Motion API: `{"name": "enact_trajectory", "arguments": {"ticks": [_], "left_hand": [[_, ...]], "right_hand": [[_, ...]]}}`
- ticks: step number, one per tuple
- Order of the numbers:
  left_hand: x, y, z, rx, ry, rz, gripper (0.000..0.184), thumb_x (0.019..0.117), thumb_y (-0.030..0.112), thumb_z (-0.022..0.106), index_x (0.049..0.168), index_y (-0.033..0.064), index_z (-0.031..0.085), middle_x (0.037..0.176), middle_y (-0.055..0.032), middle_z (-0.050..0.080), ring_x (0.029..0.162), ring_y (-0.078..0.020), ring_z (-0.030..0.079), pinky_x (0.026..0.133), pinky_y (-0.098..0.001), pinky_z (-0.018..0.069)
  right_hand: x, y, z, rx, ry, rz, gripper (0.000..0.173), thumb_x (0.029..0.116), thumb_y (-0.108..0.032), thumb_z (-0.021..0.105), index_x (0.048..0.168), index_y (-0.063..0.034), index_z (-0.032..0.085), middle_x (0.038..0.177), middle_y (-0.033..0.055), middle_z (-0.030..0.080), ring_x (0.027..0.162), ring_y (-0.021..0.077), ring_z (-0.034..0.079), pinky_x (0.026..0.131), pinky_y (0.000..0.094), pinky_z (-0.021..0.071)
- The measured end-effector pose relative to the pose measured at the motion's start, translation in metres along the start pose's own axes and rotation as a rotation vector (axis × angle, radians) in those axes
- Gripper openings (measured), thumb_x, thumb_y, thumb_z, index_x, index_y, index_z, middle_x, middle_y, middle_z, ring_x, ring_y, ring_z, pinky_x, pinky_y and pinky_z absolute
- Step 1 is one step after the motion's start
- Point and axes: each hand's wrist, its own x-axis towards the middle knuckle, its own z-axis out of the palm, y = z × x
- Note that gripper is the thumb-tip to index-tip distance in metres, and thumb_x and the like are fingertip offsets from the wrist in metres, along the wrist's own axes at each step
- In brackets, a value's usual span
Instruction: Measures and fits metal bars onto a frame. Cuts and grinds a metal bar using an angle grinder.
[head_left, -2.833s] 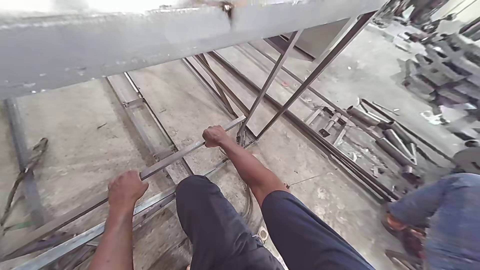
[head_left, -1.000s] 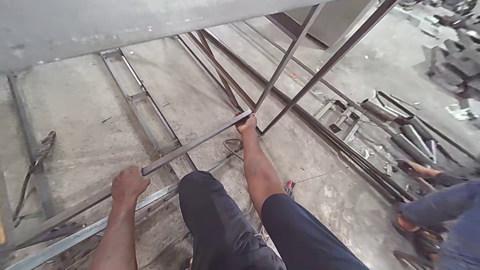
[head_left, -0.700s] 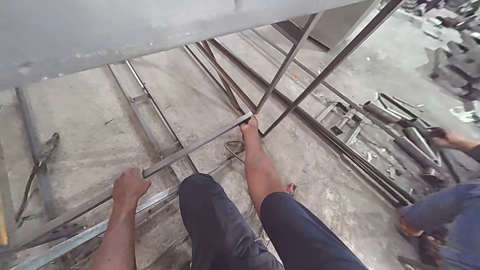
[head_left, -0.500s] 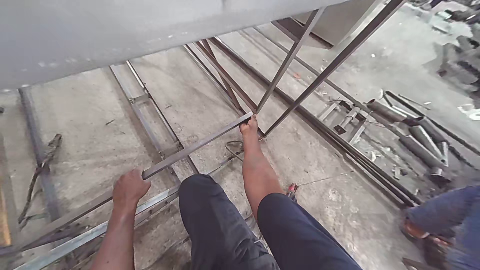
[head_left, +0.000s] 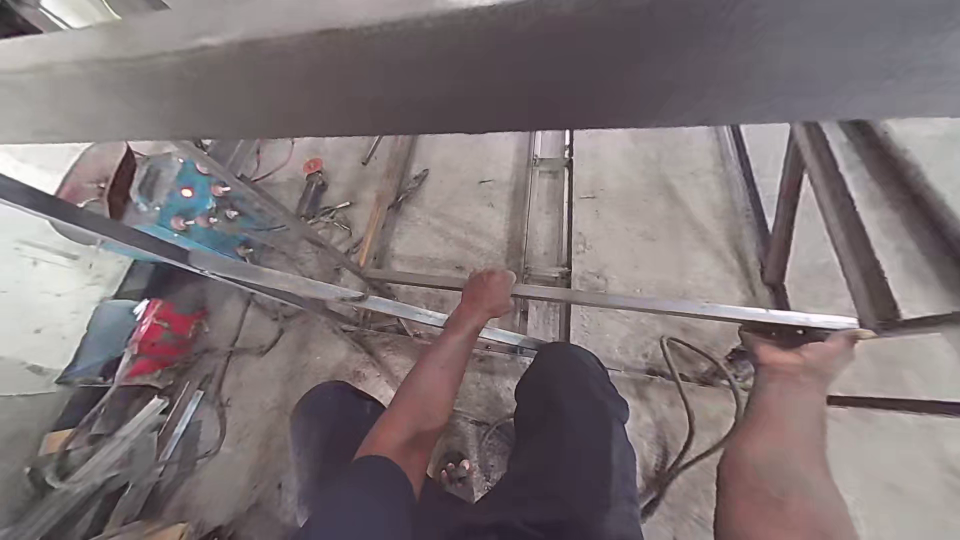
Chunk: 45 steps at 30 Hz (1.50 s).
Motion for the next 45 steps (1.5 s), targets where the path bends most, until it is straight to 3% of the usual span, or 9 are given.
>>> {"name": "enact_trajectory", "arguments": {"ticks": [2,5,9,16,27,42,45], "left_hand": [[0.000,0.000,0.001,0.012,0.002,0.005,0.028,0.0821,0.034,0.075,0.099,0.0106,0.072,0.098,-0.0127,0.073,0.099,-0.0334,0.070,0.087,-0.0585,0.0540],[-0.002,0.000,-0.001,0.008,-0.002,0.008,0.029,0.0823,0.032,0.077,0.101,0.0107,0.071,0.101,-0.0132,0.073,0.101,-0.0339,0.069,0.089,-0.0589,0.0534],[-0.001,-0.002,0.002,0.026,-0.002,0.036,0.031,0.0808,0.030,0.078,0.104,0.0115,0.070,0.101,-0.0122,0.073,0.102,-0.0328,0.069,0.091,-0.0569,0.0538],[0.007,-0.005,0.008,0.026,-0.017,0.053,0.029,0.0800,0.029,0.074,0.102,0.0110,0.068,0.101,-0.0110,0.072,0.099,-0.0314,0.070,0.085,-0.0558,0.0546],[0.007,-0.005,0.003,0.019,-0.018,0.011,0.026,0.0828,0.030,0.071,0.101,0.0127,0.069,0.105,-0.0086,0.073,0.104,-0.0285,0.069,0.093,-0.0551,0.0524],[0.007,-0.003,0.001,0.011,-0.046,-0.009,0.031,0.0819,0.035,0.074,0.103,0.0123,0.070,0.108,-0.0097,0.073,0.106,-0.0298,0.069,0.095,-0.0564,0.0521],[0.007,-0.005,0.004,0.033,-0.027,-0.003,0.027,0.0808,0.033,0.072,0.099,0.0131,0.070,0.101,-0.0086,0.073,0.101,-0.0289,0.070,0.088,-0.0551,0.0544]], "right_hand": [[-0.014,0.011,0.003,-0.078,-0.030,0.060,0.062,0.1041,-0.066,0.032,0.140,-0.0167,0.044,0.125,0.0083,0.062,0.110,0.0231,0.065,0.091,0.0488,0.0559],[-0.033,0.034,0.014,-0.009,-0.120,0.064,0.034,0.1115,-0.042,0.034,0.116,-0.0139,0.052,0.098,0.0047,0.068,0.090,0.0180,0.071,0.082,0.0398,0.0609],[-0.033,0.043,0.020,0.006,-0.082,0.001,0.025,0.1130,-0.032,0.035,0.115,-0.0101,0.048,0.092,0.0072,0.065,0.083,0.0181,0.070,0.078,0.0391,0.0617],[-0.028,0.042,0.020,-0.026,-0.100,-0.051,0.025,0.1134,-0.031,0.034,0.119,-0.0092,0.045,0.093,0.0091,0.063,0.085,0.0211,0.069,0.083,0.0453,0.0611],[-0.028,0.044,0.024,-0.001,-0.116,-0.041,0.024,0.1135,-0.030,0.034,0.115,-0.0101,0.046,0.089,0.0076,0.063,0.083,0.0202,0.069,0.082,0.0451,0.0609],[-0.027,0.043,0.021,-0.035,-0.125,-0.051,0.022,0.1136,-0.029,0.032,0.118,-0.0112,0.045,0.093,0.0078,0.063,0.087,0.0201,0.069,0.084,0.0450,0.0604],[-0.031,0.044,0.022,-0.047,-0.109,-0.066,0.021,0.1132,-0.028,0.035,0.121,-0.0110,0.044,0.095,0.0084,0.063,0.087,0.0206,0.069,0.083,0.0452,0.0609]]}}
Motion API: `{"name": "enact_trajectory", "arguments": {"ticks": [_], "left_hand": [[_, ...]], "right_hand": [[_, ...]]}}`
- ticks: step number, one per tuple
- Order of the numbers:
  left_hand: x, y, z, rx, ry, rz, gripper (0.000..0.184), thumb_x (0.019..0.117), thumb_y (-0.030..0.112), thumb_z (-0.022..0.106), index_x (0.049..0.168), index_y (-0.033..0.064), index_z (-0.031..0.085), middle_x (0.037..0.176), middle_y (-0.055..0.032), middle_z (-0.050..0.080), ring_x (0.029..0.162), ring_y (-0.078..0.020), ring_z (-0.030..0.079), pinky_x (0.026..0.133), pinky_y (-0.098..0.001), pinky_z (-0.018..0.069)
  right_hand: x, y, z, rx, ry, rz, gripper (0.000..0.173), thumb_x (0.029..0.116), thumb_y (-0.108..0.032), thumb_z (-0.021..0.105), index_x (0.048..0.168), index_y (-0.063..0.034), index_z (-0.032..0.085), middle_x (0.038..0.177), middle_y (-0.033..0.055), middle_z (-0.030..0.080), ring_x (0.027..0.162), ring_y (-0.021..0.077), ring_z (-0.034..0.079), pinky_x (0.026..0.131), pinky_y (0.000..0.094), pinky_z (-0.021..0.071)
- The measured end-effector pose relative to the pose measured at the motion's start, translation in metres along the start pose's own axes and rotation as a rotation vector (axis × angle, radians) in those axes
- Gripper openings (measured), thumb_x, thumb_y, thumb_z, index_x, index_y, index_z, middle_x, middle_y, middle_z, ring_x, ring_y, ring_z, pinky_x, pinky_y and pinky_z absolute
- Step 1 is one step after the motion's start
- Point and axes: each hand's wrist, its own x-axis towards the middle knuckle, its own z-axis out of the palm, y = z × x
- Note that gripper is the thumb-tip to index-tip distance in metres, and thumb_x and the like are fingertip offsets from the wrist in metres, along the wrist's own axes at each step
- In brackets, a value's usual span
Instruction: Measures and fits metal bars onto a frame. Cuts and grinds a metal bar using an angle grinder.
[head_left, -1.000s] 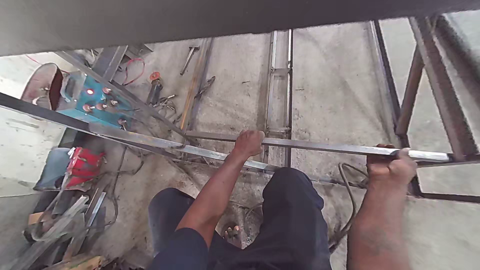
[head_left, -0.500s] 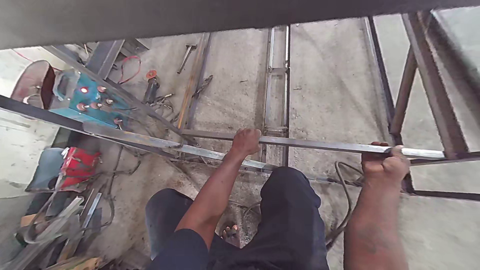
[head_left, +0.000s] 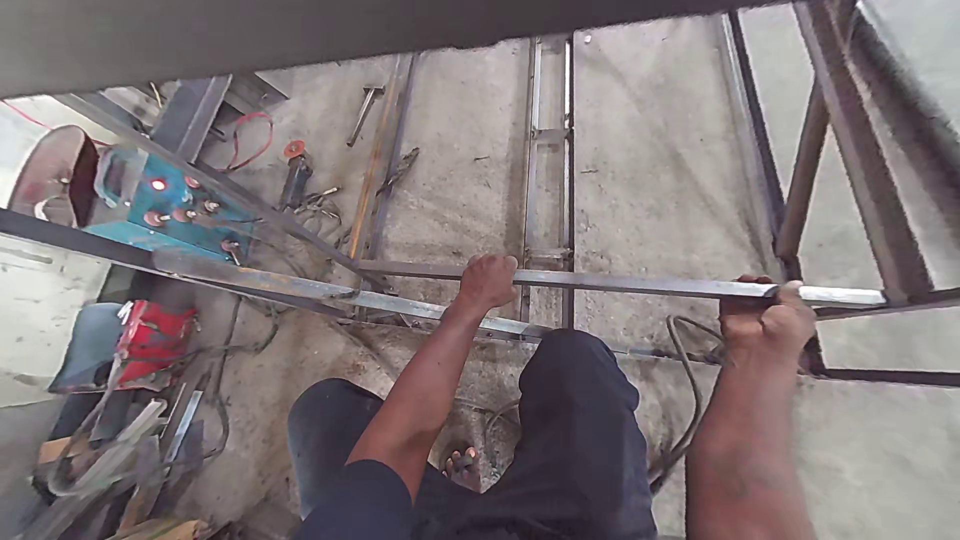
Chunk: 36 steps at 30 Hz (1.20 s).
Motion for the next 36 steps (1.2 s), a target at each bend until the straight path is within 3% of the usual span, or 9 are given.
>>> {"name": "enact_trajectory", "arguments": {"ticks": [2,10,13,15,18,22,27,36], "left_hand": [[0.001,0.000,0.001,0.005,-0.001,0.001,0.027,0.0807,0.033,0.072,0.099,0.0136,0.070,0.100,-0.0082,0.073,0.100,-0.0285,0.070,0.086,-0.0546,0.0551],[0.002,0.003,-0.003,-0.013,-0.017,-0.009,0.029,0.0806,0.034,0.073,0.102,0.0135,0.070,0.105,-0.0079,0.073,0.104,-0.0289,0.070,0.091,-0.0554,0.0541],[-0.007,-0.001,-0.008,-0.034,-0.059,-0.028,0.037,0.0856,0.033,0.075,0.112,0.0065,0.071,0.115,-0.0188,0.071,0.111,-0.0388,0.067,0.091,-0.0625,0.0535],[-0.008,0.005,-0.001,-0.055,-0.086,-0.040,0.044,0.0897,0.032,0.076,0.121,0.0021,0.069,0.124,-0.0238,0.067,0.118,-0.0428,0.063,0.098,-0.0645,0.0506],[-0.002,0.013,-0.002,-0.008,-0.079,-0.043,0.038,0.0841,0.028,0.082,0.109,0.0016,0.072,0.110,-0.0264,0.069,0.106,-0.0474,0.066,0.087,-0.0686,0.0525],[0.001,0.012,-0.006,0.071,-0.098,-0.085,0.028,0.0841,0.025,0.077,0.100,0.0028,0.070,0.105,-0.0257,0.069,0.103,-0.0480,0.067,0.082,-0.0703,0.0514],[-0.001,0.016,-0.007,0.117,-0.082,-0.094,0.031,0.0831,0.026,0.073,0.106,0.0060,0.071,0.109,-0.0244,0.070,0.105,-0.0459,0.068,0.080,-0.0681,0.0529],[0.000,0.014,-0.005,0.125,-0.033,-0.082,0.031,0.0829,0.030,0.072,0.093,0.0020,0.067,0.100,-0.0253,0.069,0.099,-0.0455,0.069,0.077,-0.0672,0.0523]], "right_hand": [[0.000,0.000,0.000,0.009,0.002,0.001,0.021,0.1130,-0.028,0.035,0.125,-0.0116,0.041,0.097,0.0088,0.063,0.089,0.0210,0.069,0.085,0.0464,0.0604],[0.001,-0.001,0.000,0.015,-0.008,0.005,0.020,0.1132,-0.028,0.034,0.120,-0.0120,0.043,0.094,0.0078,0.063,0.088,0.0202,0.069,0.085,0.0452,0.0603],[-0.011,0.003,0.004,-0.052,-0.053,0.051,0.028,0.1129,-0.032,0.031,0.112,-0.0137,0.052,0.091,0.0031,0.065,0.085,0.0156,0.067,0.079,0.0376,0.0594],[-0.007,-0.001,-0.010,-0.066,-0.085,0.023,0.033,0.1117,-0.031,0.031,0.105,-0.0130,0.057,0.087,0.0026,0.068,0.079,0.0150,0.067,0.072,0.0351,0.0589],[0.015,0.000,-0.021,-0.004,-0.039,-0.020,0.023,0.1106,-0.029,0.043,0.117,-0.0092,0.052,0.089,0.0080,0.067,0.080,0.0223,0.069,0.073,0.0427,0.0608],[0.018,0.002,-0.012,0.044,0.079,0.011,0.033,0.1087,-0.029,0.051,0.133,-0.0074,0.045,0.096,0.0123,0.066,0.082,0.0254,0.069,0.075,0.0462,0.0619],[0.017,-0.001,-0.010,0.073,0.098,0.046,0.033,0.1091,-0.028,0.050,0.135,-0.0083,0.043,0.098,0.0125,0.064,0.081,0.0256,0.069,0.073,0.0447,0.0623],[0.015,-0.004,-0.012,0.143,0.061,0.072,0.030,0.1098,-0.027,0.049,0.134,-0.0098,0.042,0.095,0.0121,0.064,0.079,0.0252,0.069,0.073,0.0437,0.0623]]}}
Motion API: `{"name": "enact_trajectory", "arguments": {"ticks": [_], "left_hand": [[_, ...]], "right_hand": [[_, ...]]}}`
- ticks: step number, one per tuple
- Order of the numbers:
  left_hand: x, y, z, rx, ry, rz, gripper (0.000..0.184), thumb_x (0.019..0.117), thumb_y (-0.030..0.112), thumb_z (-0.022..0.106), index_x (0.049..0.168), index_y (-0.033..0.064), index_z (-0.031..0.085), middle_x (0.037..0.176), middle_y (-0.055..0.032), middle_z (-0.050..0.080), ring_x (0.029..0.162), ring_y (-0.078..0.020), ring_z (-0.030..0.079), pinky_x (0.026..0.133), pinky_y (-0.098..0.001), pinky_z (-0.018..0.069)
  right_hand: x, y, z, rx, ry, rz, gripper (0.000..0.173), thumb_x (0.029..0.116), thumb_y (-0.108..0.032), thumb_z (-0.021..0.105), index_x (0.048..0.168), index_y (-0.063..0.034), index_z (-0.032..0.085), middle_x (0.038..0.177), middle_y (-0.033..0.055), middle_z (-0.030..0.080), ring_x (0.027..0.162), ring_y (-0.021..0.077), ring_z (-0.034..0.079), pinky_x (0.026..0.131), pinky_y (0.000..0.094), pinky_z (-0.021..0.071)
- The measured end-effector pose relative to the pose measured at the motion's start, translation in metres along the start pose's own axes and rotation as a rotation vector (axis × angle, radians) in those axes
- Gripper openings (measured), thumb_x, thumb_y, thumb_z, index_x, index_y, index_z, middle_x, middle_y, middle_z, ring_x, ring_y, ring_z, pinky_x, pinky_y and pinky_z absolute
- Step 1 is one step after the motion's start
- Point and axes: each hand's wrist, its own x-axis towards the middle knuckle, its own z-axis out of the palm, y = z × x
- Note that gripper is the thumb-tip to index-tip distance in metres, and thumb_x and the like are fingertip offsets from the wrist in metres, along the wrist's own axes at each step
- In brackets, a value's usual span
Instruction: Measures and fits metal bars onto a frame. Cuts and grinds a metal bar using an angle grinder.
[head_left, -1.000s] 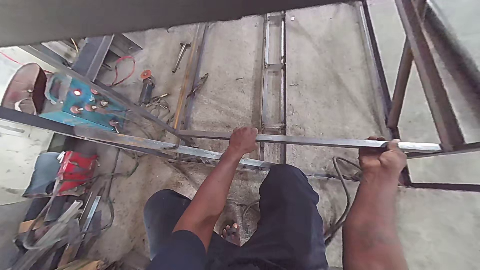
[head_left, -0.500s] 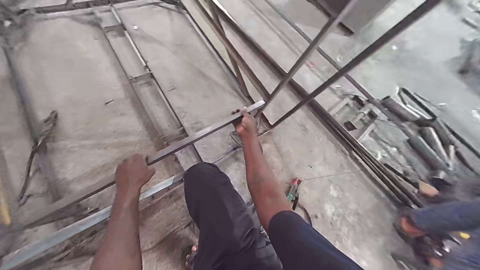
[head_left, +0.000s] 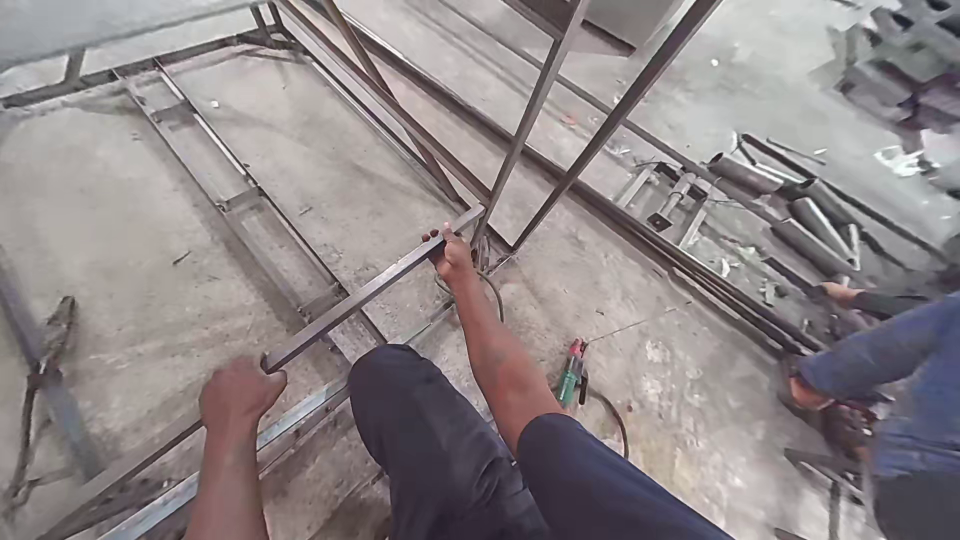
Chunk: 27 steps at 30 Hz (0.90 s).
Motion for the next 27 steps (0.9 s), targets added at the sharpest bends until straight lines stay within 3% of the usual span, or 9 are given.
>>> {"name": "enact_trajectory", "arguments": {"ticks": [9,15,18,21,27], "left_hand": [[0.000,-0.001,0.002,-0.011,0.012,0.014,0.027,0.0830,0.027,0.070,0.093,0.0024,0.066,0.101,-0.0253,0.069,0.099,-0.0464,0.068,0.076,-0.0683,0.0520],[0.001,-0.001,0.004,-0.027,-0.009,0.012,0.032,0.0839,0.025,0.072,0.104,0.0004,0.068,0.112,-0.0274,0.068,0.108,-0.0471,0.066,0.086,-0.0685,0.0519],[0.002,-0.001,0.002,-0.023,-0.011,0.014,0.030,0.0835,0.025,0.072,0.101,0.0009,0.068,0.108,-0.0270,0.068,0.106,-0.0472,0.067,0.084,-0.0690,0.0522],[0.003,-0.001,0.003,-0.019,-0.019,0.021,0.030,0.0838,0.024,0.073,0.102,0.0007,0.068,0.109,-0.0275,0.068,0.107,-0.0474,0.066,0.086,-0.0693,0.0515],[0.005,-0.003,0.005,-0.004,-0.011,0.007,0.031,0.0841,0.027,0.072,0.100,-0.0001,0.068,0.107,-0.0282,0.069,0.104,-0.0479,0.067,0.083,-0.0692,0.0522]], "right_hand": [[0.001,-0.001,-0.006,0.074,-0.039,0.021,0.028,0.1099,-0.029,0.048,0.131,-0.0109,0.044,0.094,0.0113,0.065,0.080,0.0254,0.069,0.074,0.0442,0.0622],[0.001,0.002,-0.004,0.053,-0.038,0.019,0.027,0.1104,-0.028,0.046,0.132,-0.0121,0.042,0.093,0.0103,0.062,0.079,0.0245,0.067,0.072,0.0440,0.0614],[0.003,0.002,-0.003,0.060,-0.057,0.023,0.026,0.1109,-0.028,0.045,0.130,-0.0115,0.042,0.094,0.0106,0.062,0.079,0.0245,0.067,0.073,0.0441,0.0615],[-0.001,0.008,0.006,0.071,0.023,-0.006,0.027,0.1107,-0.031,0.045,0.129,-0.0125,0.043,0.088,0.0076,0.059,0.072,0.0215,0.065,0.067,0.0415,0.0610],[-0.002,0.005,0.004,0.088,-0.013,0.033,0.027,0.1111,-0.031,0.044,0.132,-0.0133,0.041,0.091,0.0088,0.059,0.075,0.0237,0.066,0.071,0.0441,0.0614]]}}
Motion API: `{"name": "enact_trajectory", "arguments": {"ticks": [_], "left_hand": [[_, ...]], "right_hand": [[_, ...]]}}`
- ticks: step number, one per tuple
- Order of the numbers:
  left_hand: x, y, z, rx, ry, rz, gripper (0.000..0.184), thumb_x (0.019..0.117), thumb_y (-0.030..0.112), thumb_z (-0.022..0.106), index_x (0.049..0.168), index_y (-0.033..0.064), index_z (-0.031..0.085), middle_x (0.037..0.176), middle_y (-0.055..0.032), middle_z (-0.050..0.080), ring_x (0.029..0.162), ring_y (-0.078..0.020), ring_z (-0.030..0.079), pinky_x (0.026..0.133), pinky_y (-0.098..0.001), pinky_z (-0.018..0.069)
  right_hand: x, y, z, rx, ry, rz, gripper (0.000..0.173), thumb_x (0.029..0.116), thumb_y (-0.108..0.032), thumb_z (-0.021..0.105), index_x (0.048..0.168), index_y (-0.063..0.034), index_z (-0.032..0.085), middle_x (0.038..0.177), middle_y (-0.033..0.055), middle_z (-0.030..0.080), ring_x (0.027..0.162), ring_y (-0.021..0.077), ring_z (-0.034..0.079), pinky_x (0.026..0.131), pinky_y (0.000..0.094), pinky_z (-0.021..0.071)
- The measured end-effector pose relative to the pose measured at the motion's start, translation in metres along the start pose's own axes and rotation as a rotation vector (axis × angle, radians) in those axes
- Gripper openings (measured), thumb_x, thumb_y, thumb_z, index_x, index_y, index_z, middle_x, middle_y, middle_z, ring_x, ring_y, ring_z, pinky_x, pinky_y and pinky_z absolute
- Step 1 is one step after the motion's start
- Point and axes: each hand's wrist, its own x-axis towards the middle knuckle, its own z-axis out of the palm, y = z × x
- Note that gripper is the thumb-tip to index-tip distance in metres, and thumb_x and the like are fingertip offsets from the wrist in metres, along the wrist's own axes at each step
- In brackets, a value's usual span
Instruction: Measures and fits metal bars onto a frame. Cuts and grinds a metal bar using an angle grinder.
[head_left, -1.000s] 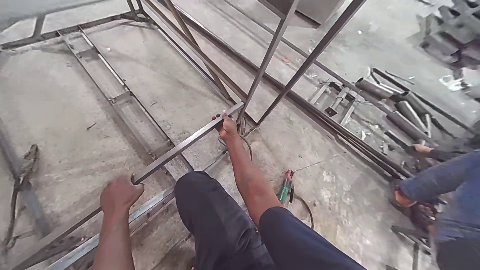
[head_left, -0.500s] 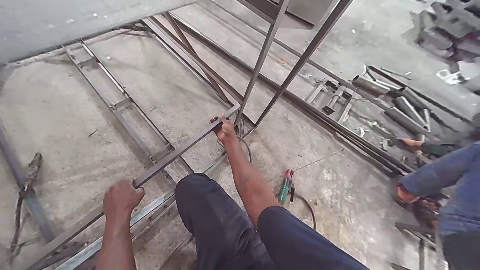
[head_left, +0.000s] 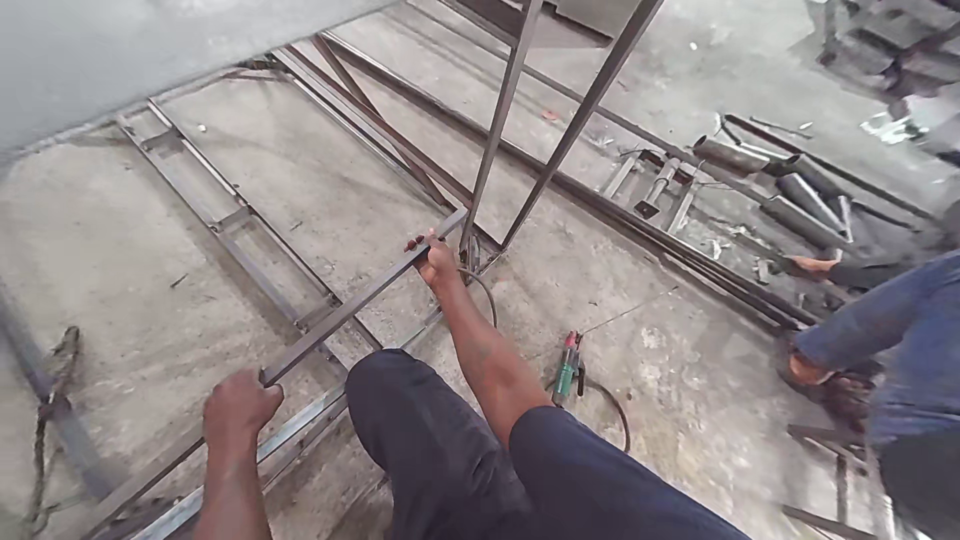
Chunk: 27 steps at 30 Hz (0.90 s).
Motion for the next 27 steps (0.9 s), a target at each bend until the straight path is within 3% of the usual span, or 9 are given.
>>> {"name": "enact_trajectory", "arguments": {"ticks": [7,16,18,22,25,27], "left_hand": [[-0.002,0.002,0.001,0.033,0.041,0.022,0.032,0.0849,0.029,0.072,0.099,0.0011,0.069,0.103,-0.0278,0.069,0.102,-0.0477,0.067,0.082,-0.0697,0.0516],[-0.010,0.007,0.003,0.139,0.105,0.051,0.032,0.0861,0.030,0.069,0.100,0.0019,0.069,0.104,-0.0258,0.070,0.103,-0.0463,0.067,0.090,-0.0689,0.0485],[-0.015,0.020,-0.001,0.093,0.129,0.092,0.036,0.0854,0.029,0.072,0.109,0.0018,0.069,0.107,-0.0280,0.070,0.105,-0.0485,0.066,0.092,-0.0711,0.0472],[-0.013,0.063,0.002,0.110,0.147,0.160,0.054,0.0890,0.030,0.072,0.136,0.0061,0.061,0.126,-0.0253,0.067,0.119,-0.0465,0.063,0.105,-0.0685,0.0421],[-0.005,0.078,0.012,0.037,0.219,0.134,0.038,0.0932,0.025,0.068,0.123,0.0010,0.064,0.112,-0.0271,0.070,0.108,-0.0468,0.067,0.096,-0.0678,0.0486],[-0.004,0.076,0.016,-0.002,0.227,0.119,0.039,0.0942,0.026,0.067,0.123,-0.0003,0.065,0.113,-0.0284,0.069,0.109,-0.0477,0.066,0.097,-0.0684,0.0467]], "right_hand": [[0.001,-0.001,-0.002,0.031,-0.022,0.008,0.030,0.1117,-0.032,0.042,0.135,-0.0131,0.040,0.091,0.0099,0.060,0.074,0.0238,0.066,0.068,0.0429,0.0606],[0.005,0.001,-0.005,0.074,-0.044,0.024,0.032,0.1121,-0.032,0.042,0.138,-0.0139,0.037,0.088,0.0094,0.058,0.068,0.0223,0.064,0.065,0.0403,0.0599],[0.006,0.000,-0.005,0.069,-0.034,0.024,0.033,0.1120,-0.033,0.042,0.139,-0.0135,0.038,0.088,0.0095,0.058,0.067,0.0222,0.064,0.065,0.0402,0.0601],[0.008,0.005,-0.007,0.081,-0.038,0.029,0.034,0.1118,-0.032,0.043,0.139,-0.0129,0.036,0.089,0.0101,0.058,0.068,0.0222,0.064,0.065,0.0396,0.0599],[0.008,0.002,-0.008,0.086,-0.060,0.044,0.034,0.1123,-0.031,0.041,0.140,-0.0127,0.036,0.090,0.0111,0.059,0.070,0.0230,0.064,0.067,0.0401,0.0599],[0.007,-0.002,-0.010,0.027,-0.068,0.063,0.037,0.1119,-0.031,0.042,0.143,-0.0119,0.036,0.096,0.0147,0.062,0.076,0.0262,0.067,0.070,0.0423,0.0606]]}}
